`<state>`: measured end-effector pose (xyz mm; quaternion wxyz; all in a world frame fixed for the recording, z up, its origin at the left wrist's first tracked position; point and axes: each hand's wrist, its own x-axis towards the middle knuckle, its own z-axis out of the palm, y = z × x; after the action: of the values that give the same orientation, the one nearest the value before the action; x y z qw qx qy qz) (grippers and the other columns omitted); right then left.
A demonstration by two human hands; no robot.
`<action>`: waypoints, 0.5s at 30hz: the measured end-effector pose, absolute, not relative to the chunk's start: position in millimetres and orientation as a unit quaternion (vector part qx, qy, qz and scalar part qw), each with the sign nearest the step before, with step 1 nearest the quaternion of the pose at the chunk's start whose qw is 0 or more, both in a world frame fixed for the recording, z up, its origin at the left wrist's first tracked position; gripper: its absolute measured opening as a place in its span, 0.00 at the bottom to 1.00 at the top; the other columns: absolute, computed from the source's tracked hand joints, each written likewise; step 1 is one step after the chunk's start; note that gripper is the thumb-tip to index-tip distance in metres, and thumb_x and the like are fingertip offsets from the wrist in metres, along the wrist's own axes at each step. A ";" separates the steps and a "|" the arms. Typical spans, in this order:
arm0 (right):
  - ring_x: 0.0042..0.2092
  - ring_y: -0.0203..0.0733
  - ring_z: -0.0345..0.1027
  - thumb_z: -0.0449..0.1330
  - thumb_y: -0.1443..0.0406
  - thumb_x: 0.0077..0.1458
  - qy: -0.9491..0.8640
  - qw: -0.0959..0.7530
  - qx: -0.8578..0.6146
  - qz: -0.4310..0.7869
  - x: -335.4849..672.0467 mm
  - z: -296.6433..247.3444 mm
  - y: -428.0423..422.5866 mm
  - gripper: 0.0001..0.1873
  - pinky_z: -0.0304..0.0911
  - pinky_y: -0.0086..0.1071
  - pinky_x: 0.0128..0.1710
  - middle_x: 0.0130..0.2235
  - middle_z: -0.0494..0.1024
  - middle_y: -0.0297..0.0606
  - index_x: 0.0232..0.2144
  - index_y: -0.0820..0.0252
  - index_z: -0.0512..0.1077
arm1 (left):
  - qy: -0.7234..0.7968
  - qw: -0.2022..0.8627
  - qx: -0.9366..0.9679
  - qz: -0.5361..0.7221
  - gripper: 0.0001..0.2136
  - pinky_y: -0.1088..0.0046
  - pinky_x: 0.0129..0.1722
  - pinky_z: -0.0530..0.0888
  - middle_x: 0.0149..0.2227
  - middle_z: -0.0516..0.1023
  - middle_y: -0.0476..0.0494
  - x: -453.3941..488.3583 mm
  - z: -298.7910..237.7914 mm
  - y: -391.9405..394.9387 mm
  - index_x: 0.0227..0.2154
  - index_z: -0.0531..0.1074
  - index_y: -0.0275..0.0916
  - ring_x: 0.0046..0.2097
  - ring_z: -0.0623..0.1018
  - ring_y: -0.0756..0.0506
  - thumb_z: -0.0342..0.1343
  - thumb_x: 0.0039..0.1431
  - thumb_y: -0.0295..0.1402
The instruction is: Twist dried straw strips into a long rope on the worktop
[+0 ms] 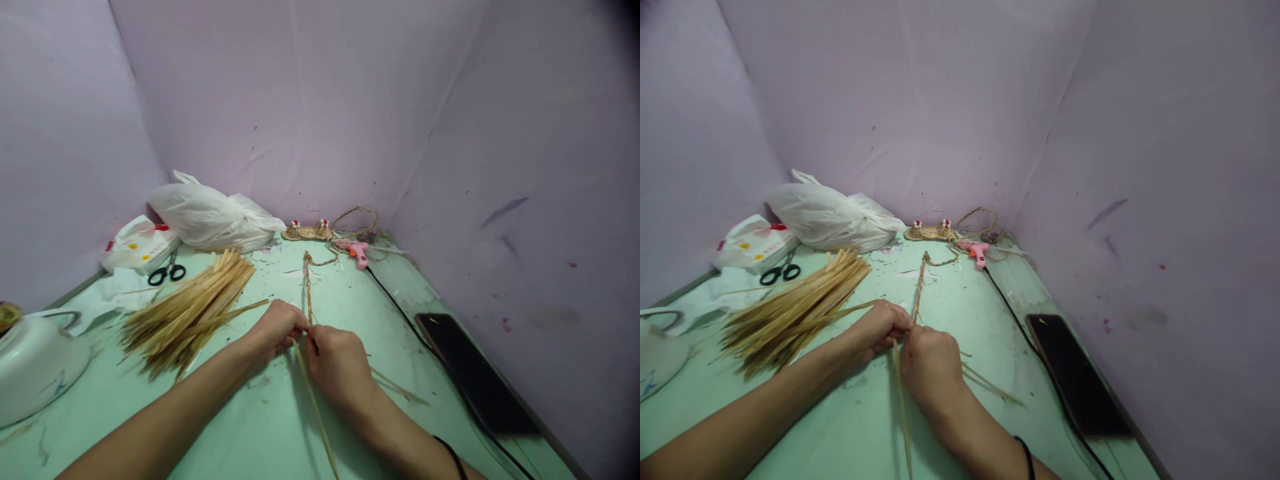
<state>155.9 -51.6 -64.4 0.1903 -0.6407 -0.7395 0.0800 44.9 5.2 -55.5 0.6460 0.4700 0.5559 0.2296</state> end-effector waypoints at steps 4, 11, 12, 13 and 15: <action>0.26 0.40 0.67 0.48 0.70 0.49 -0.758 0.173 -0.626 0.070 155.2 -68.0 -53.1 0.12 0.45 0.30 0.24 0.26 0.76 0.44 0.25 0.62 0.72 | 0.532 0.631 0.514 0.233 0.01 0.78 0.15 0.42 0.09 0.51 0.57 42.3 -58.1 5.3 0.13 0.63 0.35 0.14 0.48 0.58 0.49 0.32 0.26; 0.26 0.37 0.65 0.53 0.61 0.47 -0.660 0.346 -0.625 0.234 182.1 -55.6 -31.5 0.11 0.53 0.27 0.26 0.24 0.75 0.38 0.24 0.61 0.72 | 0.518 0.611 0.549 0.240 0.02 0.78 0.15 0.46 0.10 0.57 0.55 40.5 -60.0 10.9 0.13 0.65 0.34 0.14 0.52 0.57 0.51 0.31 0.27; 0.27 0.37 0.66 0.53 0.61 0.47 -0.612 0.386 -0.634 0.272 186.2 -53.9 -26.2 0.10 0.55 0.27 0.27 0.26 0.75 0.38 0.25 0.62 0.71 | 0.520 0.608 0.555 0.230 0.02 0.78 0.15 0.45 0.10 0.56 0.55 39.7 -60.1 11.6 0.13 0.65 0.34 0.14 0.51 0.57 0.52 0.32 0.28; 0.28 0.37 0.66 0.53 0.62 0.46 -0.563 0.417 -0.635 0.325 188.6 -52.6 -21.5 0.10 0.57 0.27 0.28 0.27 0.75 0.39 0.27 0.63 0.71 | 0.522 0.605 0.560 0.219 0.03 0.78 0.15 0.45 0.10 0.56 0.55 39.0 -60.1 12.1 0.13 0.65 0.34 0.14 0.51 0.57 0.52 0.32 0.29; 0.28 0.35 0.66 0.53 0.65 0.46 -0.471 0.433 -0.616 0.461 187.7 -51.6 -15.9 0.08 0.59 0.27 0.28 0.27 0.74 0.39 0.28 0.64 0.69 | 0.521 0.605 0.565 0.208 0.03 0.77 0.15 0.44 0.10 0.56 0.55 37.8 -59.9 12.5 0.14 0.65 0.35 0.14 0.50 0.57 0.52 0.32 0.30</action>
<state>187.7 -15.9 -51.6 0.4331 -0.6156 -0.4705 0.4606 37.8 12.5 -59.9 0.6046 0.5651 0.5212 0.2085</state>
